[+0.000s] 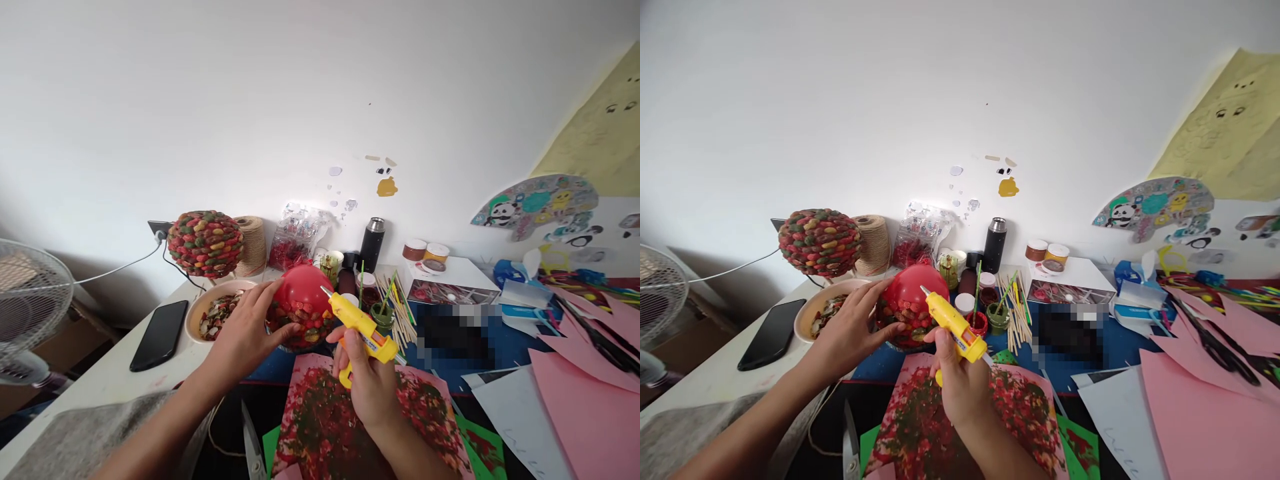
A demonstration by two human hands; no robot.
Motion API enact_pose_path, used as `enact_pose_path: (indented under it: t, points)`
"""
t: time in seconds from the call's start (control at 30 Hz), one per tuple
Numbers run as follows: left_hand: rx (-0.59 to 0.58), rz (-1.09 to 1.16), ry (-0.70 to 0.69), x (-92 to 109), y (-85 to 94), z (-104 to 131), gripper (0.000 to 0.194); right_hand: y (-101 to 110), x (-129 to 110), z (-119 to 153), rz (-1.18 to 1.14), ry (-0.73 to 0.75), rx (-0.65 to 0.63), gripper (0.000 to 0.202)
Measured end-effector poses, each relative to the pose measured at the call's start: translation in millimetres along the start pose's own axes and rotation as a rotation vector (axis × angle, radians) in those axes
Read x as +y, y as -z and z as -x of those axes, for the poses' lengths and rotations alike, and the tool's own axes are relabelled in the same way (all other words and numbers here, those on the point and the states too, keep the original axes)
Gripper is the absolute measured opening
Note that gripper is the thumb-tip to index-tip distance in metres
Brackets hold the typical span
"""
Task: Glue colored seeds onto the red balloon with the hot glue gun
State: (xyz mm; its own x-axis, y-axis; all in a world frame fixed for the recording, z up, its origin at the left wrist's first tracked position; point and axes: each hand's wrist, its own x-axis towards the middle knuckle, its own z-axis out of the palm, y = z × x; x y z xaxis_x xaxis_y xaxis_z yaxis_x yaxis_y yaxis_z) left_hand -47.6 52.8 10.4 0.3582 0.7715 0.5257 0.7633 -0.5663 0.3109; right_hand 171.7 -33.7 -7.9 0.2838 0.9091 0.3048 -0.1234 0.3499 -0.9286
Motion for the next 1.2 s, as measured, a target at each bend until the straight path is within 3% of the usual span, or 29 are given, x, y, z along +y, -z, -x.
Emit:
enact_pose_path:
  t: [0.17, 0.43, 0.6, 0.83, 1.03, 1.2]
  points:
    - [-0.053, 0.092, -0.01, -9, 6.4, -2, 0.06, 1, -3, -1, 0.003, -0.017, -0.011, 0.063]
    - [-0.15, 0.223, -0.042, -30, 21.8, -13, 0.058, -1, -4, 0, 0.024, -0.009, -0.044, 0.066]
    - [-0.151, 0.204, 0.02, -47, 29.4, -23, 0.046, -1, -5, 0, 0.013, -0.02, -0.048, 0.065]
    - [-0.058, 0.232, 0.15, -44, 29.2, -18, 0.043, 0, -1, 3, 0.03, -0.025, -0.048, 0.066]
    - [-0.019, 0.28, 0.162, -33, 30.2, -13, 0.043, 1, 0, 2, 0.038, -0.033, -0.074, 0.064]
    - [0.114, 0.379, 0.344, -44, 35.3, -14, 0.045, 1, 6, 4, 0.019, -0.041, -0.084, 0.06]
